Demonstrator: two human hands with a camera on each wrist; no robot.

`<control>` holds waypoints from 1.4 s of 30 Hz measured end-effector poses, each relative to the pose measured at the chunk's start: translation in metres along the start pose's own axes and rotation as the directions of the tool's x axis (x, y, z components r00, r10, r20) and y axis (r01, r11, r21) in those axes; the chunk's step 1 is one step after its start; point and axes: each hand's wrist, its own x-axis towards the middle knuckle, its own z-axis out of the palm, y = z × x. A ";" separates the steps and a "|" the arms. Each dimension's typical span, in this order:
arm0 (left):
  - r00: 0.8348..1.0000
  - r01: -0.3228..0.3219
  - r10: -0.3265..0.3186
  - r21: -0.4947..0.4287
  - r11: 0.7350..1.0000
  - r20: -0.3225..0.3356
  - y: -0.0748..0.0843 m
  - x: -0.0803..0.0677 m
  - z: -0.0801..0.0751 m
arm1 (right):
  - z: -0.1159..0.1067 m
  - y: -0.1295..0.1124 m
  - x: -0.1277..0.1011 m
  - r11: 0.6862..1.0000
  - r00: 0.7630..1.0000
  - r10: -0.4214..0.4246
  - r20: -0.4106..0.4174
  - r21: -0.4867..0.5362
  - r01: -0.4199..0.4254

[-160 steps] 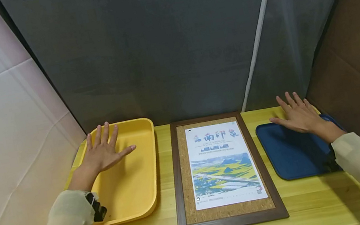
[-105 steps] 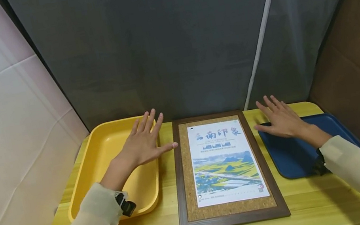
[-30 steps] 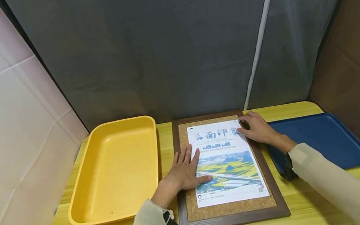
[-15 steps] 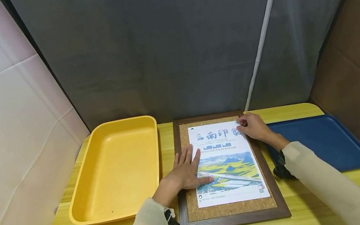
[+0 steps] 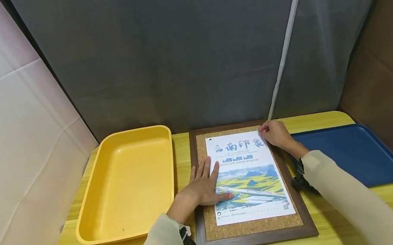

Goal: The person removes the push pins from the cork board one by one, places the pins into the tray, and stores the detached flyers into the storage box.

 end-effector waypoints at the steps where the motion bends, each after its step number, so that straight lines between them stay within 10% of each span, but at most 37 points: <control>1: 1.000 0.000 0.000 0.000 1.000 0.000 -0.001 0.001 0.001 | 0.000 0.000 0.001 1.000 1.000 0.007 -0.004 0.002 -0.007; 12: 1.000 0.015 -0.015 -0.022 1.000 0.019 -0.010 0.016 0.016 | 0.001 -0.003 0.009 0.995 0.995 0.098 0.000 -0.004 -0.098; 42: 0.999 0.035 -0.035 0.005 0.999 0.020 0.006 0.000 -0.003 | -0.006 -0.003 0.018 0.979 0.962 0.198 0.187 0.013 -0.204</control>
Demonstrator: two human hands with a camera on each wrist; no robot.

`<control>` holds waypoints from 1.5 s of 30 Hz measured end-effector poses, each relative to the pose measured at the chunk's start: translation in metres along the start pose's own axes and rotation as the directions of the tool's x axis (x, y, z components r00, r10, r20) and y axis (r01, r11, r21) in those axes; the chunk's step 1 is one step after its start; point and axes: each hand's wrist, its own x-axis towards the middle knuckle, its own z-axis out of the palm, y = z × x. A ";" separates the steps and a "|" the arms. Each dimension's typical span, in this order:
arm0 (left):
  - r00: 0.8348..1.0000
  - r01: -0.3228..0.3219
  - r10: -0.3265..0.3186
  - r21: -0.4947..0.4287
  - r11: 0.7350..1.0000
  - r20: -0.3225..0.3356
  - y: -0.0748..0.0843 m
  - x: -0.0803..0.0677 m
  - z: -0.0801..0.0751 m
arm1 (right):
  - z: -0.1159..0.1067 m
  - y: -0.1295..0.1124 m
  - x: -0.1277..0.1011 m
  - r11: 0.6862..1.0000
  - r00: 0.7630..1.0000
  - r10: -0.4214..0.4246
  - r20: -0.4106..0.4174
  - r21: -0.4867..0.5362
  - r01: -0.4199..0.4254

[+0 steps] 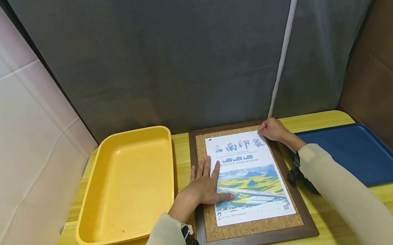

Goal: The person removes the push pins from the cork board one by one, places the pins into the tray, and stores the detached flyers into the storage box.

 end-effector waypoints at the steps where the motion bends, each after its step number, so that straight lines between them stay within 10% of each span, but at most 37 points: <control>1: 1.000 0.006 -0.006 0.016 1.000 0.007 0.002 -0.002 -0.003 | 0.000 0.000 0.000 1.000 1.000 -0.002 0.000 0.002 0.002; 45: 1.000 -0.014 0.013 -0.048 0.999 -0.012 -0.007 0.011 0.011 | -0.008 -0.001 -0.002 0.998 0.998 -0.002 0.062 0.066 -0.002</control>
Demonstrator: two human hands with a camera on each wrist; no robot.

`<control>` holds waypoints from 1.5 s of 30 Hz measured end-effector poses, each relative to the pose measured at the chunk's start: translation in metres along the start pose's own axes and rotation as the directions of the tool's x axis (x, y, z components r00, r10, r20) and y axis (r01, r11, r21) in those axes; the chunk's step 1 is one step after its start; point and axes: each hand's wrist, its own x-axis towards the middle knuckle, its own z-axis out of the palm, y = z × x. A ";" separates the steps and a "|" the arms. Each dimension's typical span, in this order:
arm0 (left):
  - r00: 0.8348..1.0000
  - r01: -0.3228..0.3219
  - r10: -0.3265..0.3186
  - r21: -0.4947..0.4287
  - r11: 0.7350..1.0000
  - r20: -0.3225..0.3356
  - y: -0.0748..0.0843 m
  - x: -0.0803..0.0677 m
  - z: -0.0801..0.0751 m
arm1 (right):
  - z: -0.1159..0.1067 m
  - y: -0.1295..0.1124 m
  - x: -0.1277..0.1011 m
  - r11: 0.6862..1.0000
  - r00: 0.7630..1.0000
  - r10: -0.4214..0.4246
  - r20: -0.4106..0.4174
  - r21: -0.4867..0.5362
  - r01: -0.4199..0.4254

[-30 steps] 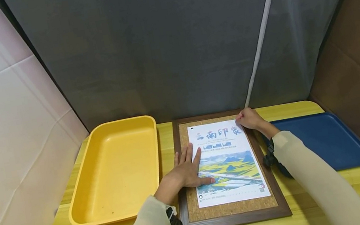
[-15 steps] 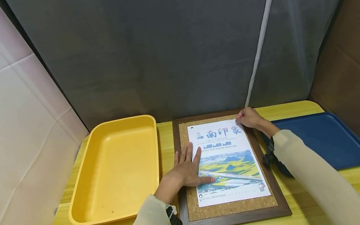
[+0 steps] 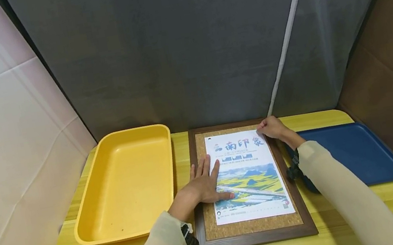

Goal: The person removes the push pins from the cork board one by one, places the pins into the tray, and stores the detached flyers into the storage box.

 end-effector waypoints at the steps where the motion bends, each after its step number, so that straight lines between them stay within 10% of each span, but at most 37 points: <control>1: 1.000 0.001 -0.001 -0.001 1.000 0.002 0.000 0.000 0.000 | 0.000 0.000 0.000 1.000 1.000 -0.002 0.002 0.002 0.002; 45: 1.000 0.010 -0.009 -0.011 1.000 0.013 -0.004 0.006 0.004 | -0.013 0.025 -0.008 0.961 0.981 -0.156 0.117 0.249 0.123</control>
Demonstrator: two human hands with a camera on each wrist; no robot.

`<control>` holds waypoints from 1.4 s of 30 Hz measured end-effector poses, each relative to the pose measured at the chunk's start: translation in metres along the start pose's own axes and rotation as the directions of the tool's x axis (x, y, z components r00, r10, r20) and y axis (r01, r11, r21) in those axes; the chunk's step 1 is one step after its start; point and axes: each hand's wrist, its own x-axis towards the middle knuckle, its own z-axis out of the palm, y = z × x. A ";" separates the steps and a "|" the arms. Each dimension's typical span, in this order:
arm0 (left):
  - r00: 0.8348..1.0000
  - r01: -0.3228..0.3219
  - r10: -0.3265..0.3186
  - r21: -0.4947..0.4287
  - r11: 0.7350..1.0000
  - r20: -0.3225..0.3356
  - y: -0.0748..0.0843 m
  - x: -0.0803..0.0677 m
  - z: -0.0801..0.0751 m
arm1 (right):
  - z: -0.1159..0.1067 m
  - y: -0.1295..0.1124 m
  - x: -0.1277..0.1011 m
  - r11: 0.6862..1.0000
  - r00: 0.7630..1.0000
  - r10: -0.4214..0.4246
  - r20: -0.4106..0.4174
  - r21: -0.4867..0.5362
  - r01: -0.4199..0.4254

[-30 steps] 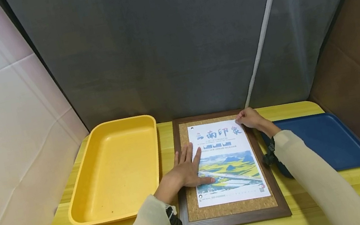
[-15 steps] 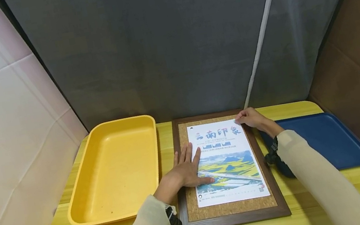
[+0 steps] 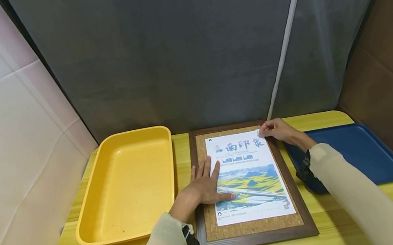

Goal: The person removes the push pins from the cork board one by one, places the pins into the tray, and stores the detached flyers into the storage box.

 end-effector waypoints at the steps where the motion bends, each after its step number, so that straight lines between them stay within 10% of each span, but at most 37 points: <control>1: 1.000 -0.001 0.001 0.004 1.000 0.003 0.000 -0.001 0.000 | 0.000 0.000 -0.001 1.000 1.000 -0.003 0.010 -0.005 0.003; 42: 1.000 0.008 -0.009 0.024 1.000 0.017 0.003 0.003 0.002 | -0.022 -0.016 -0.053 0.979 0.983 -0.146 0.111 -0.125 0.159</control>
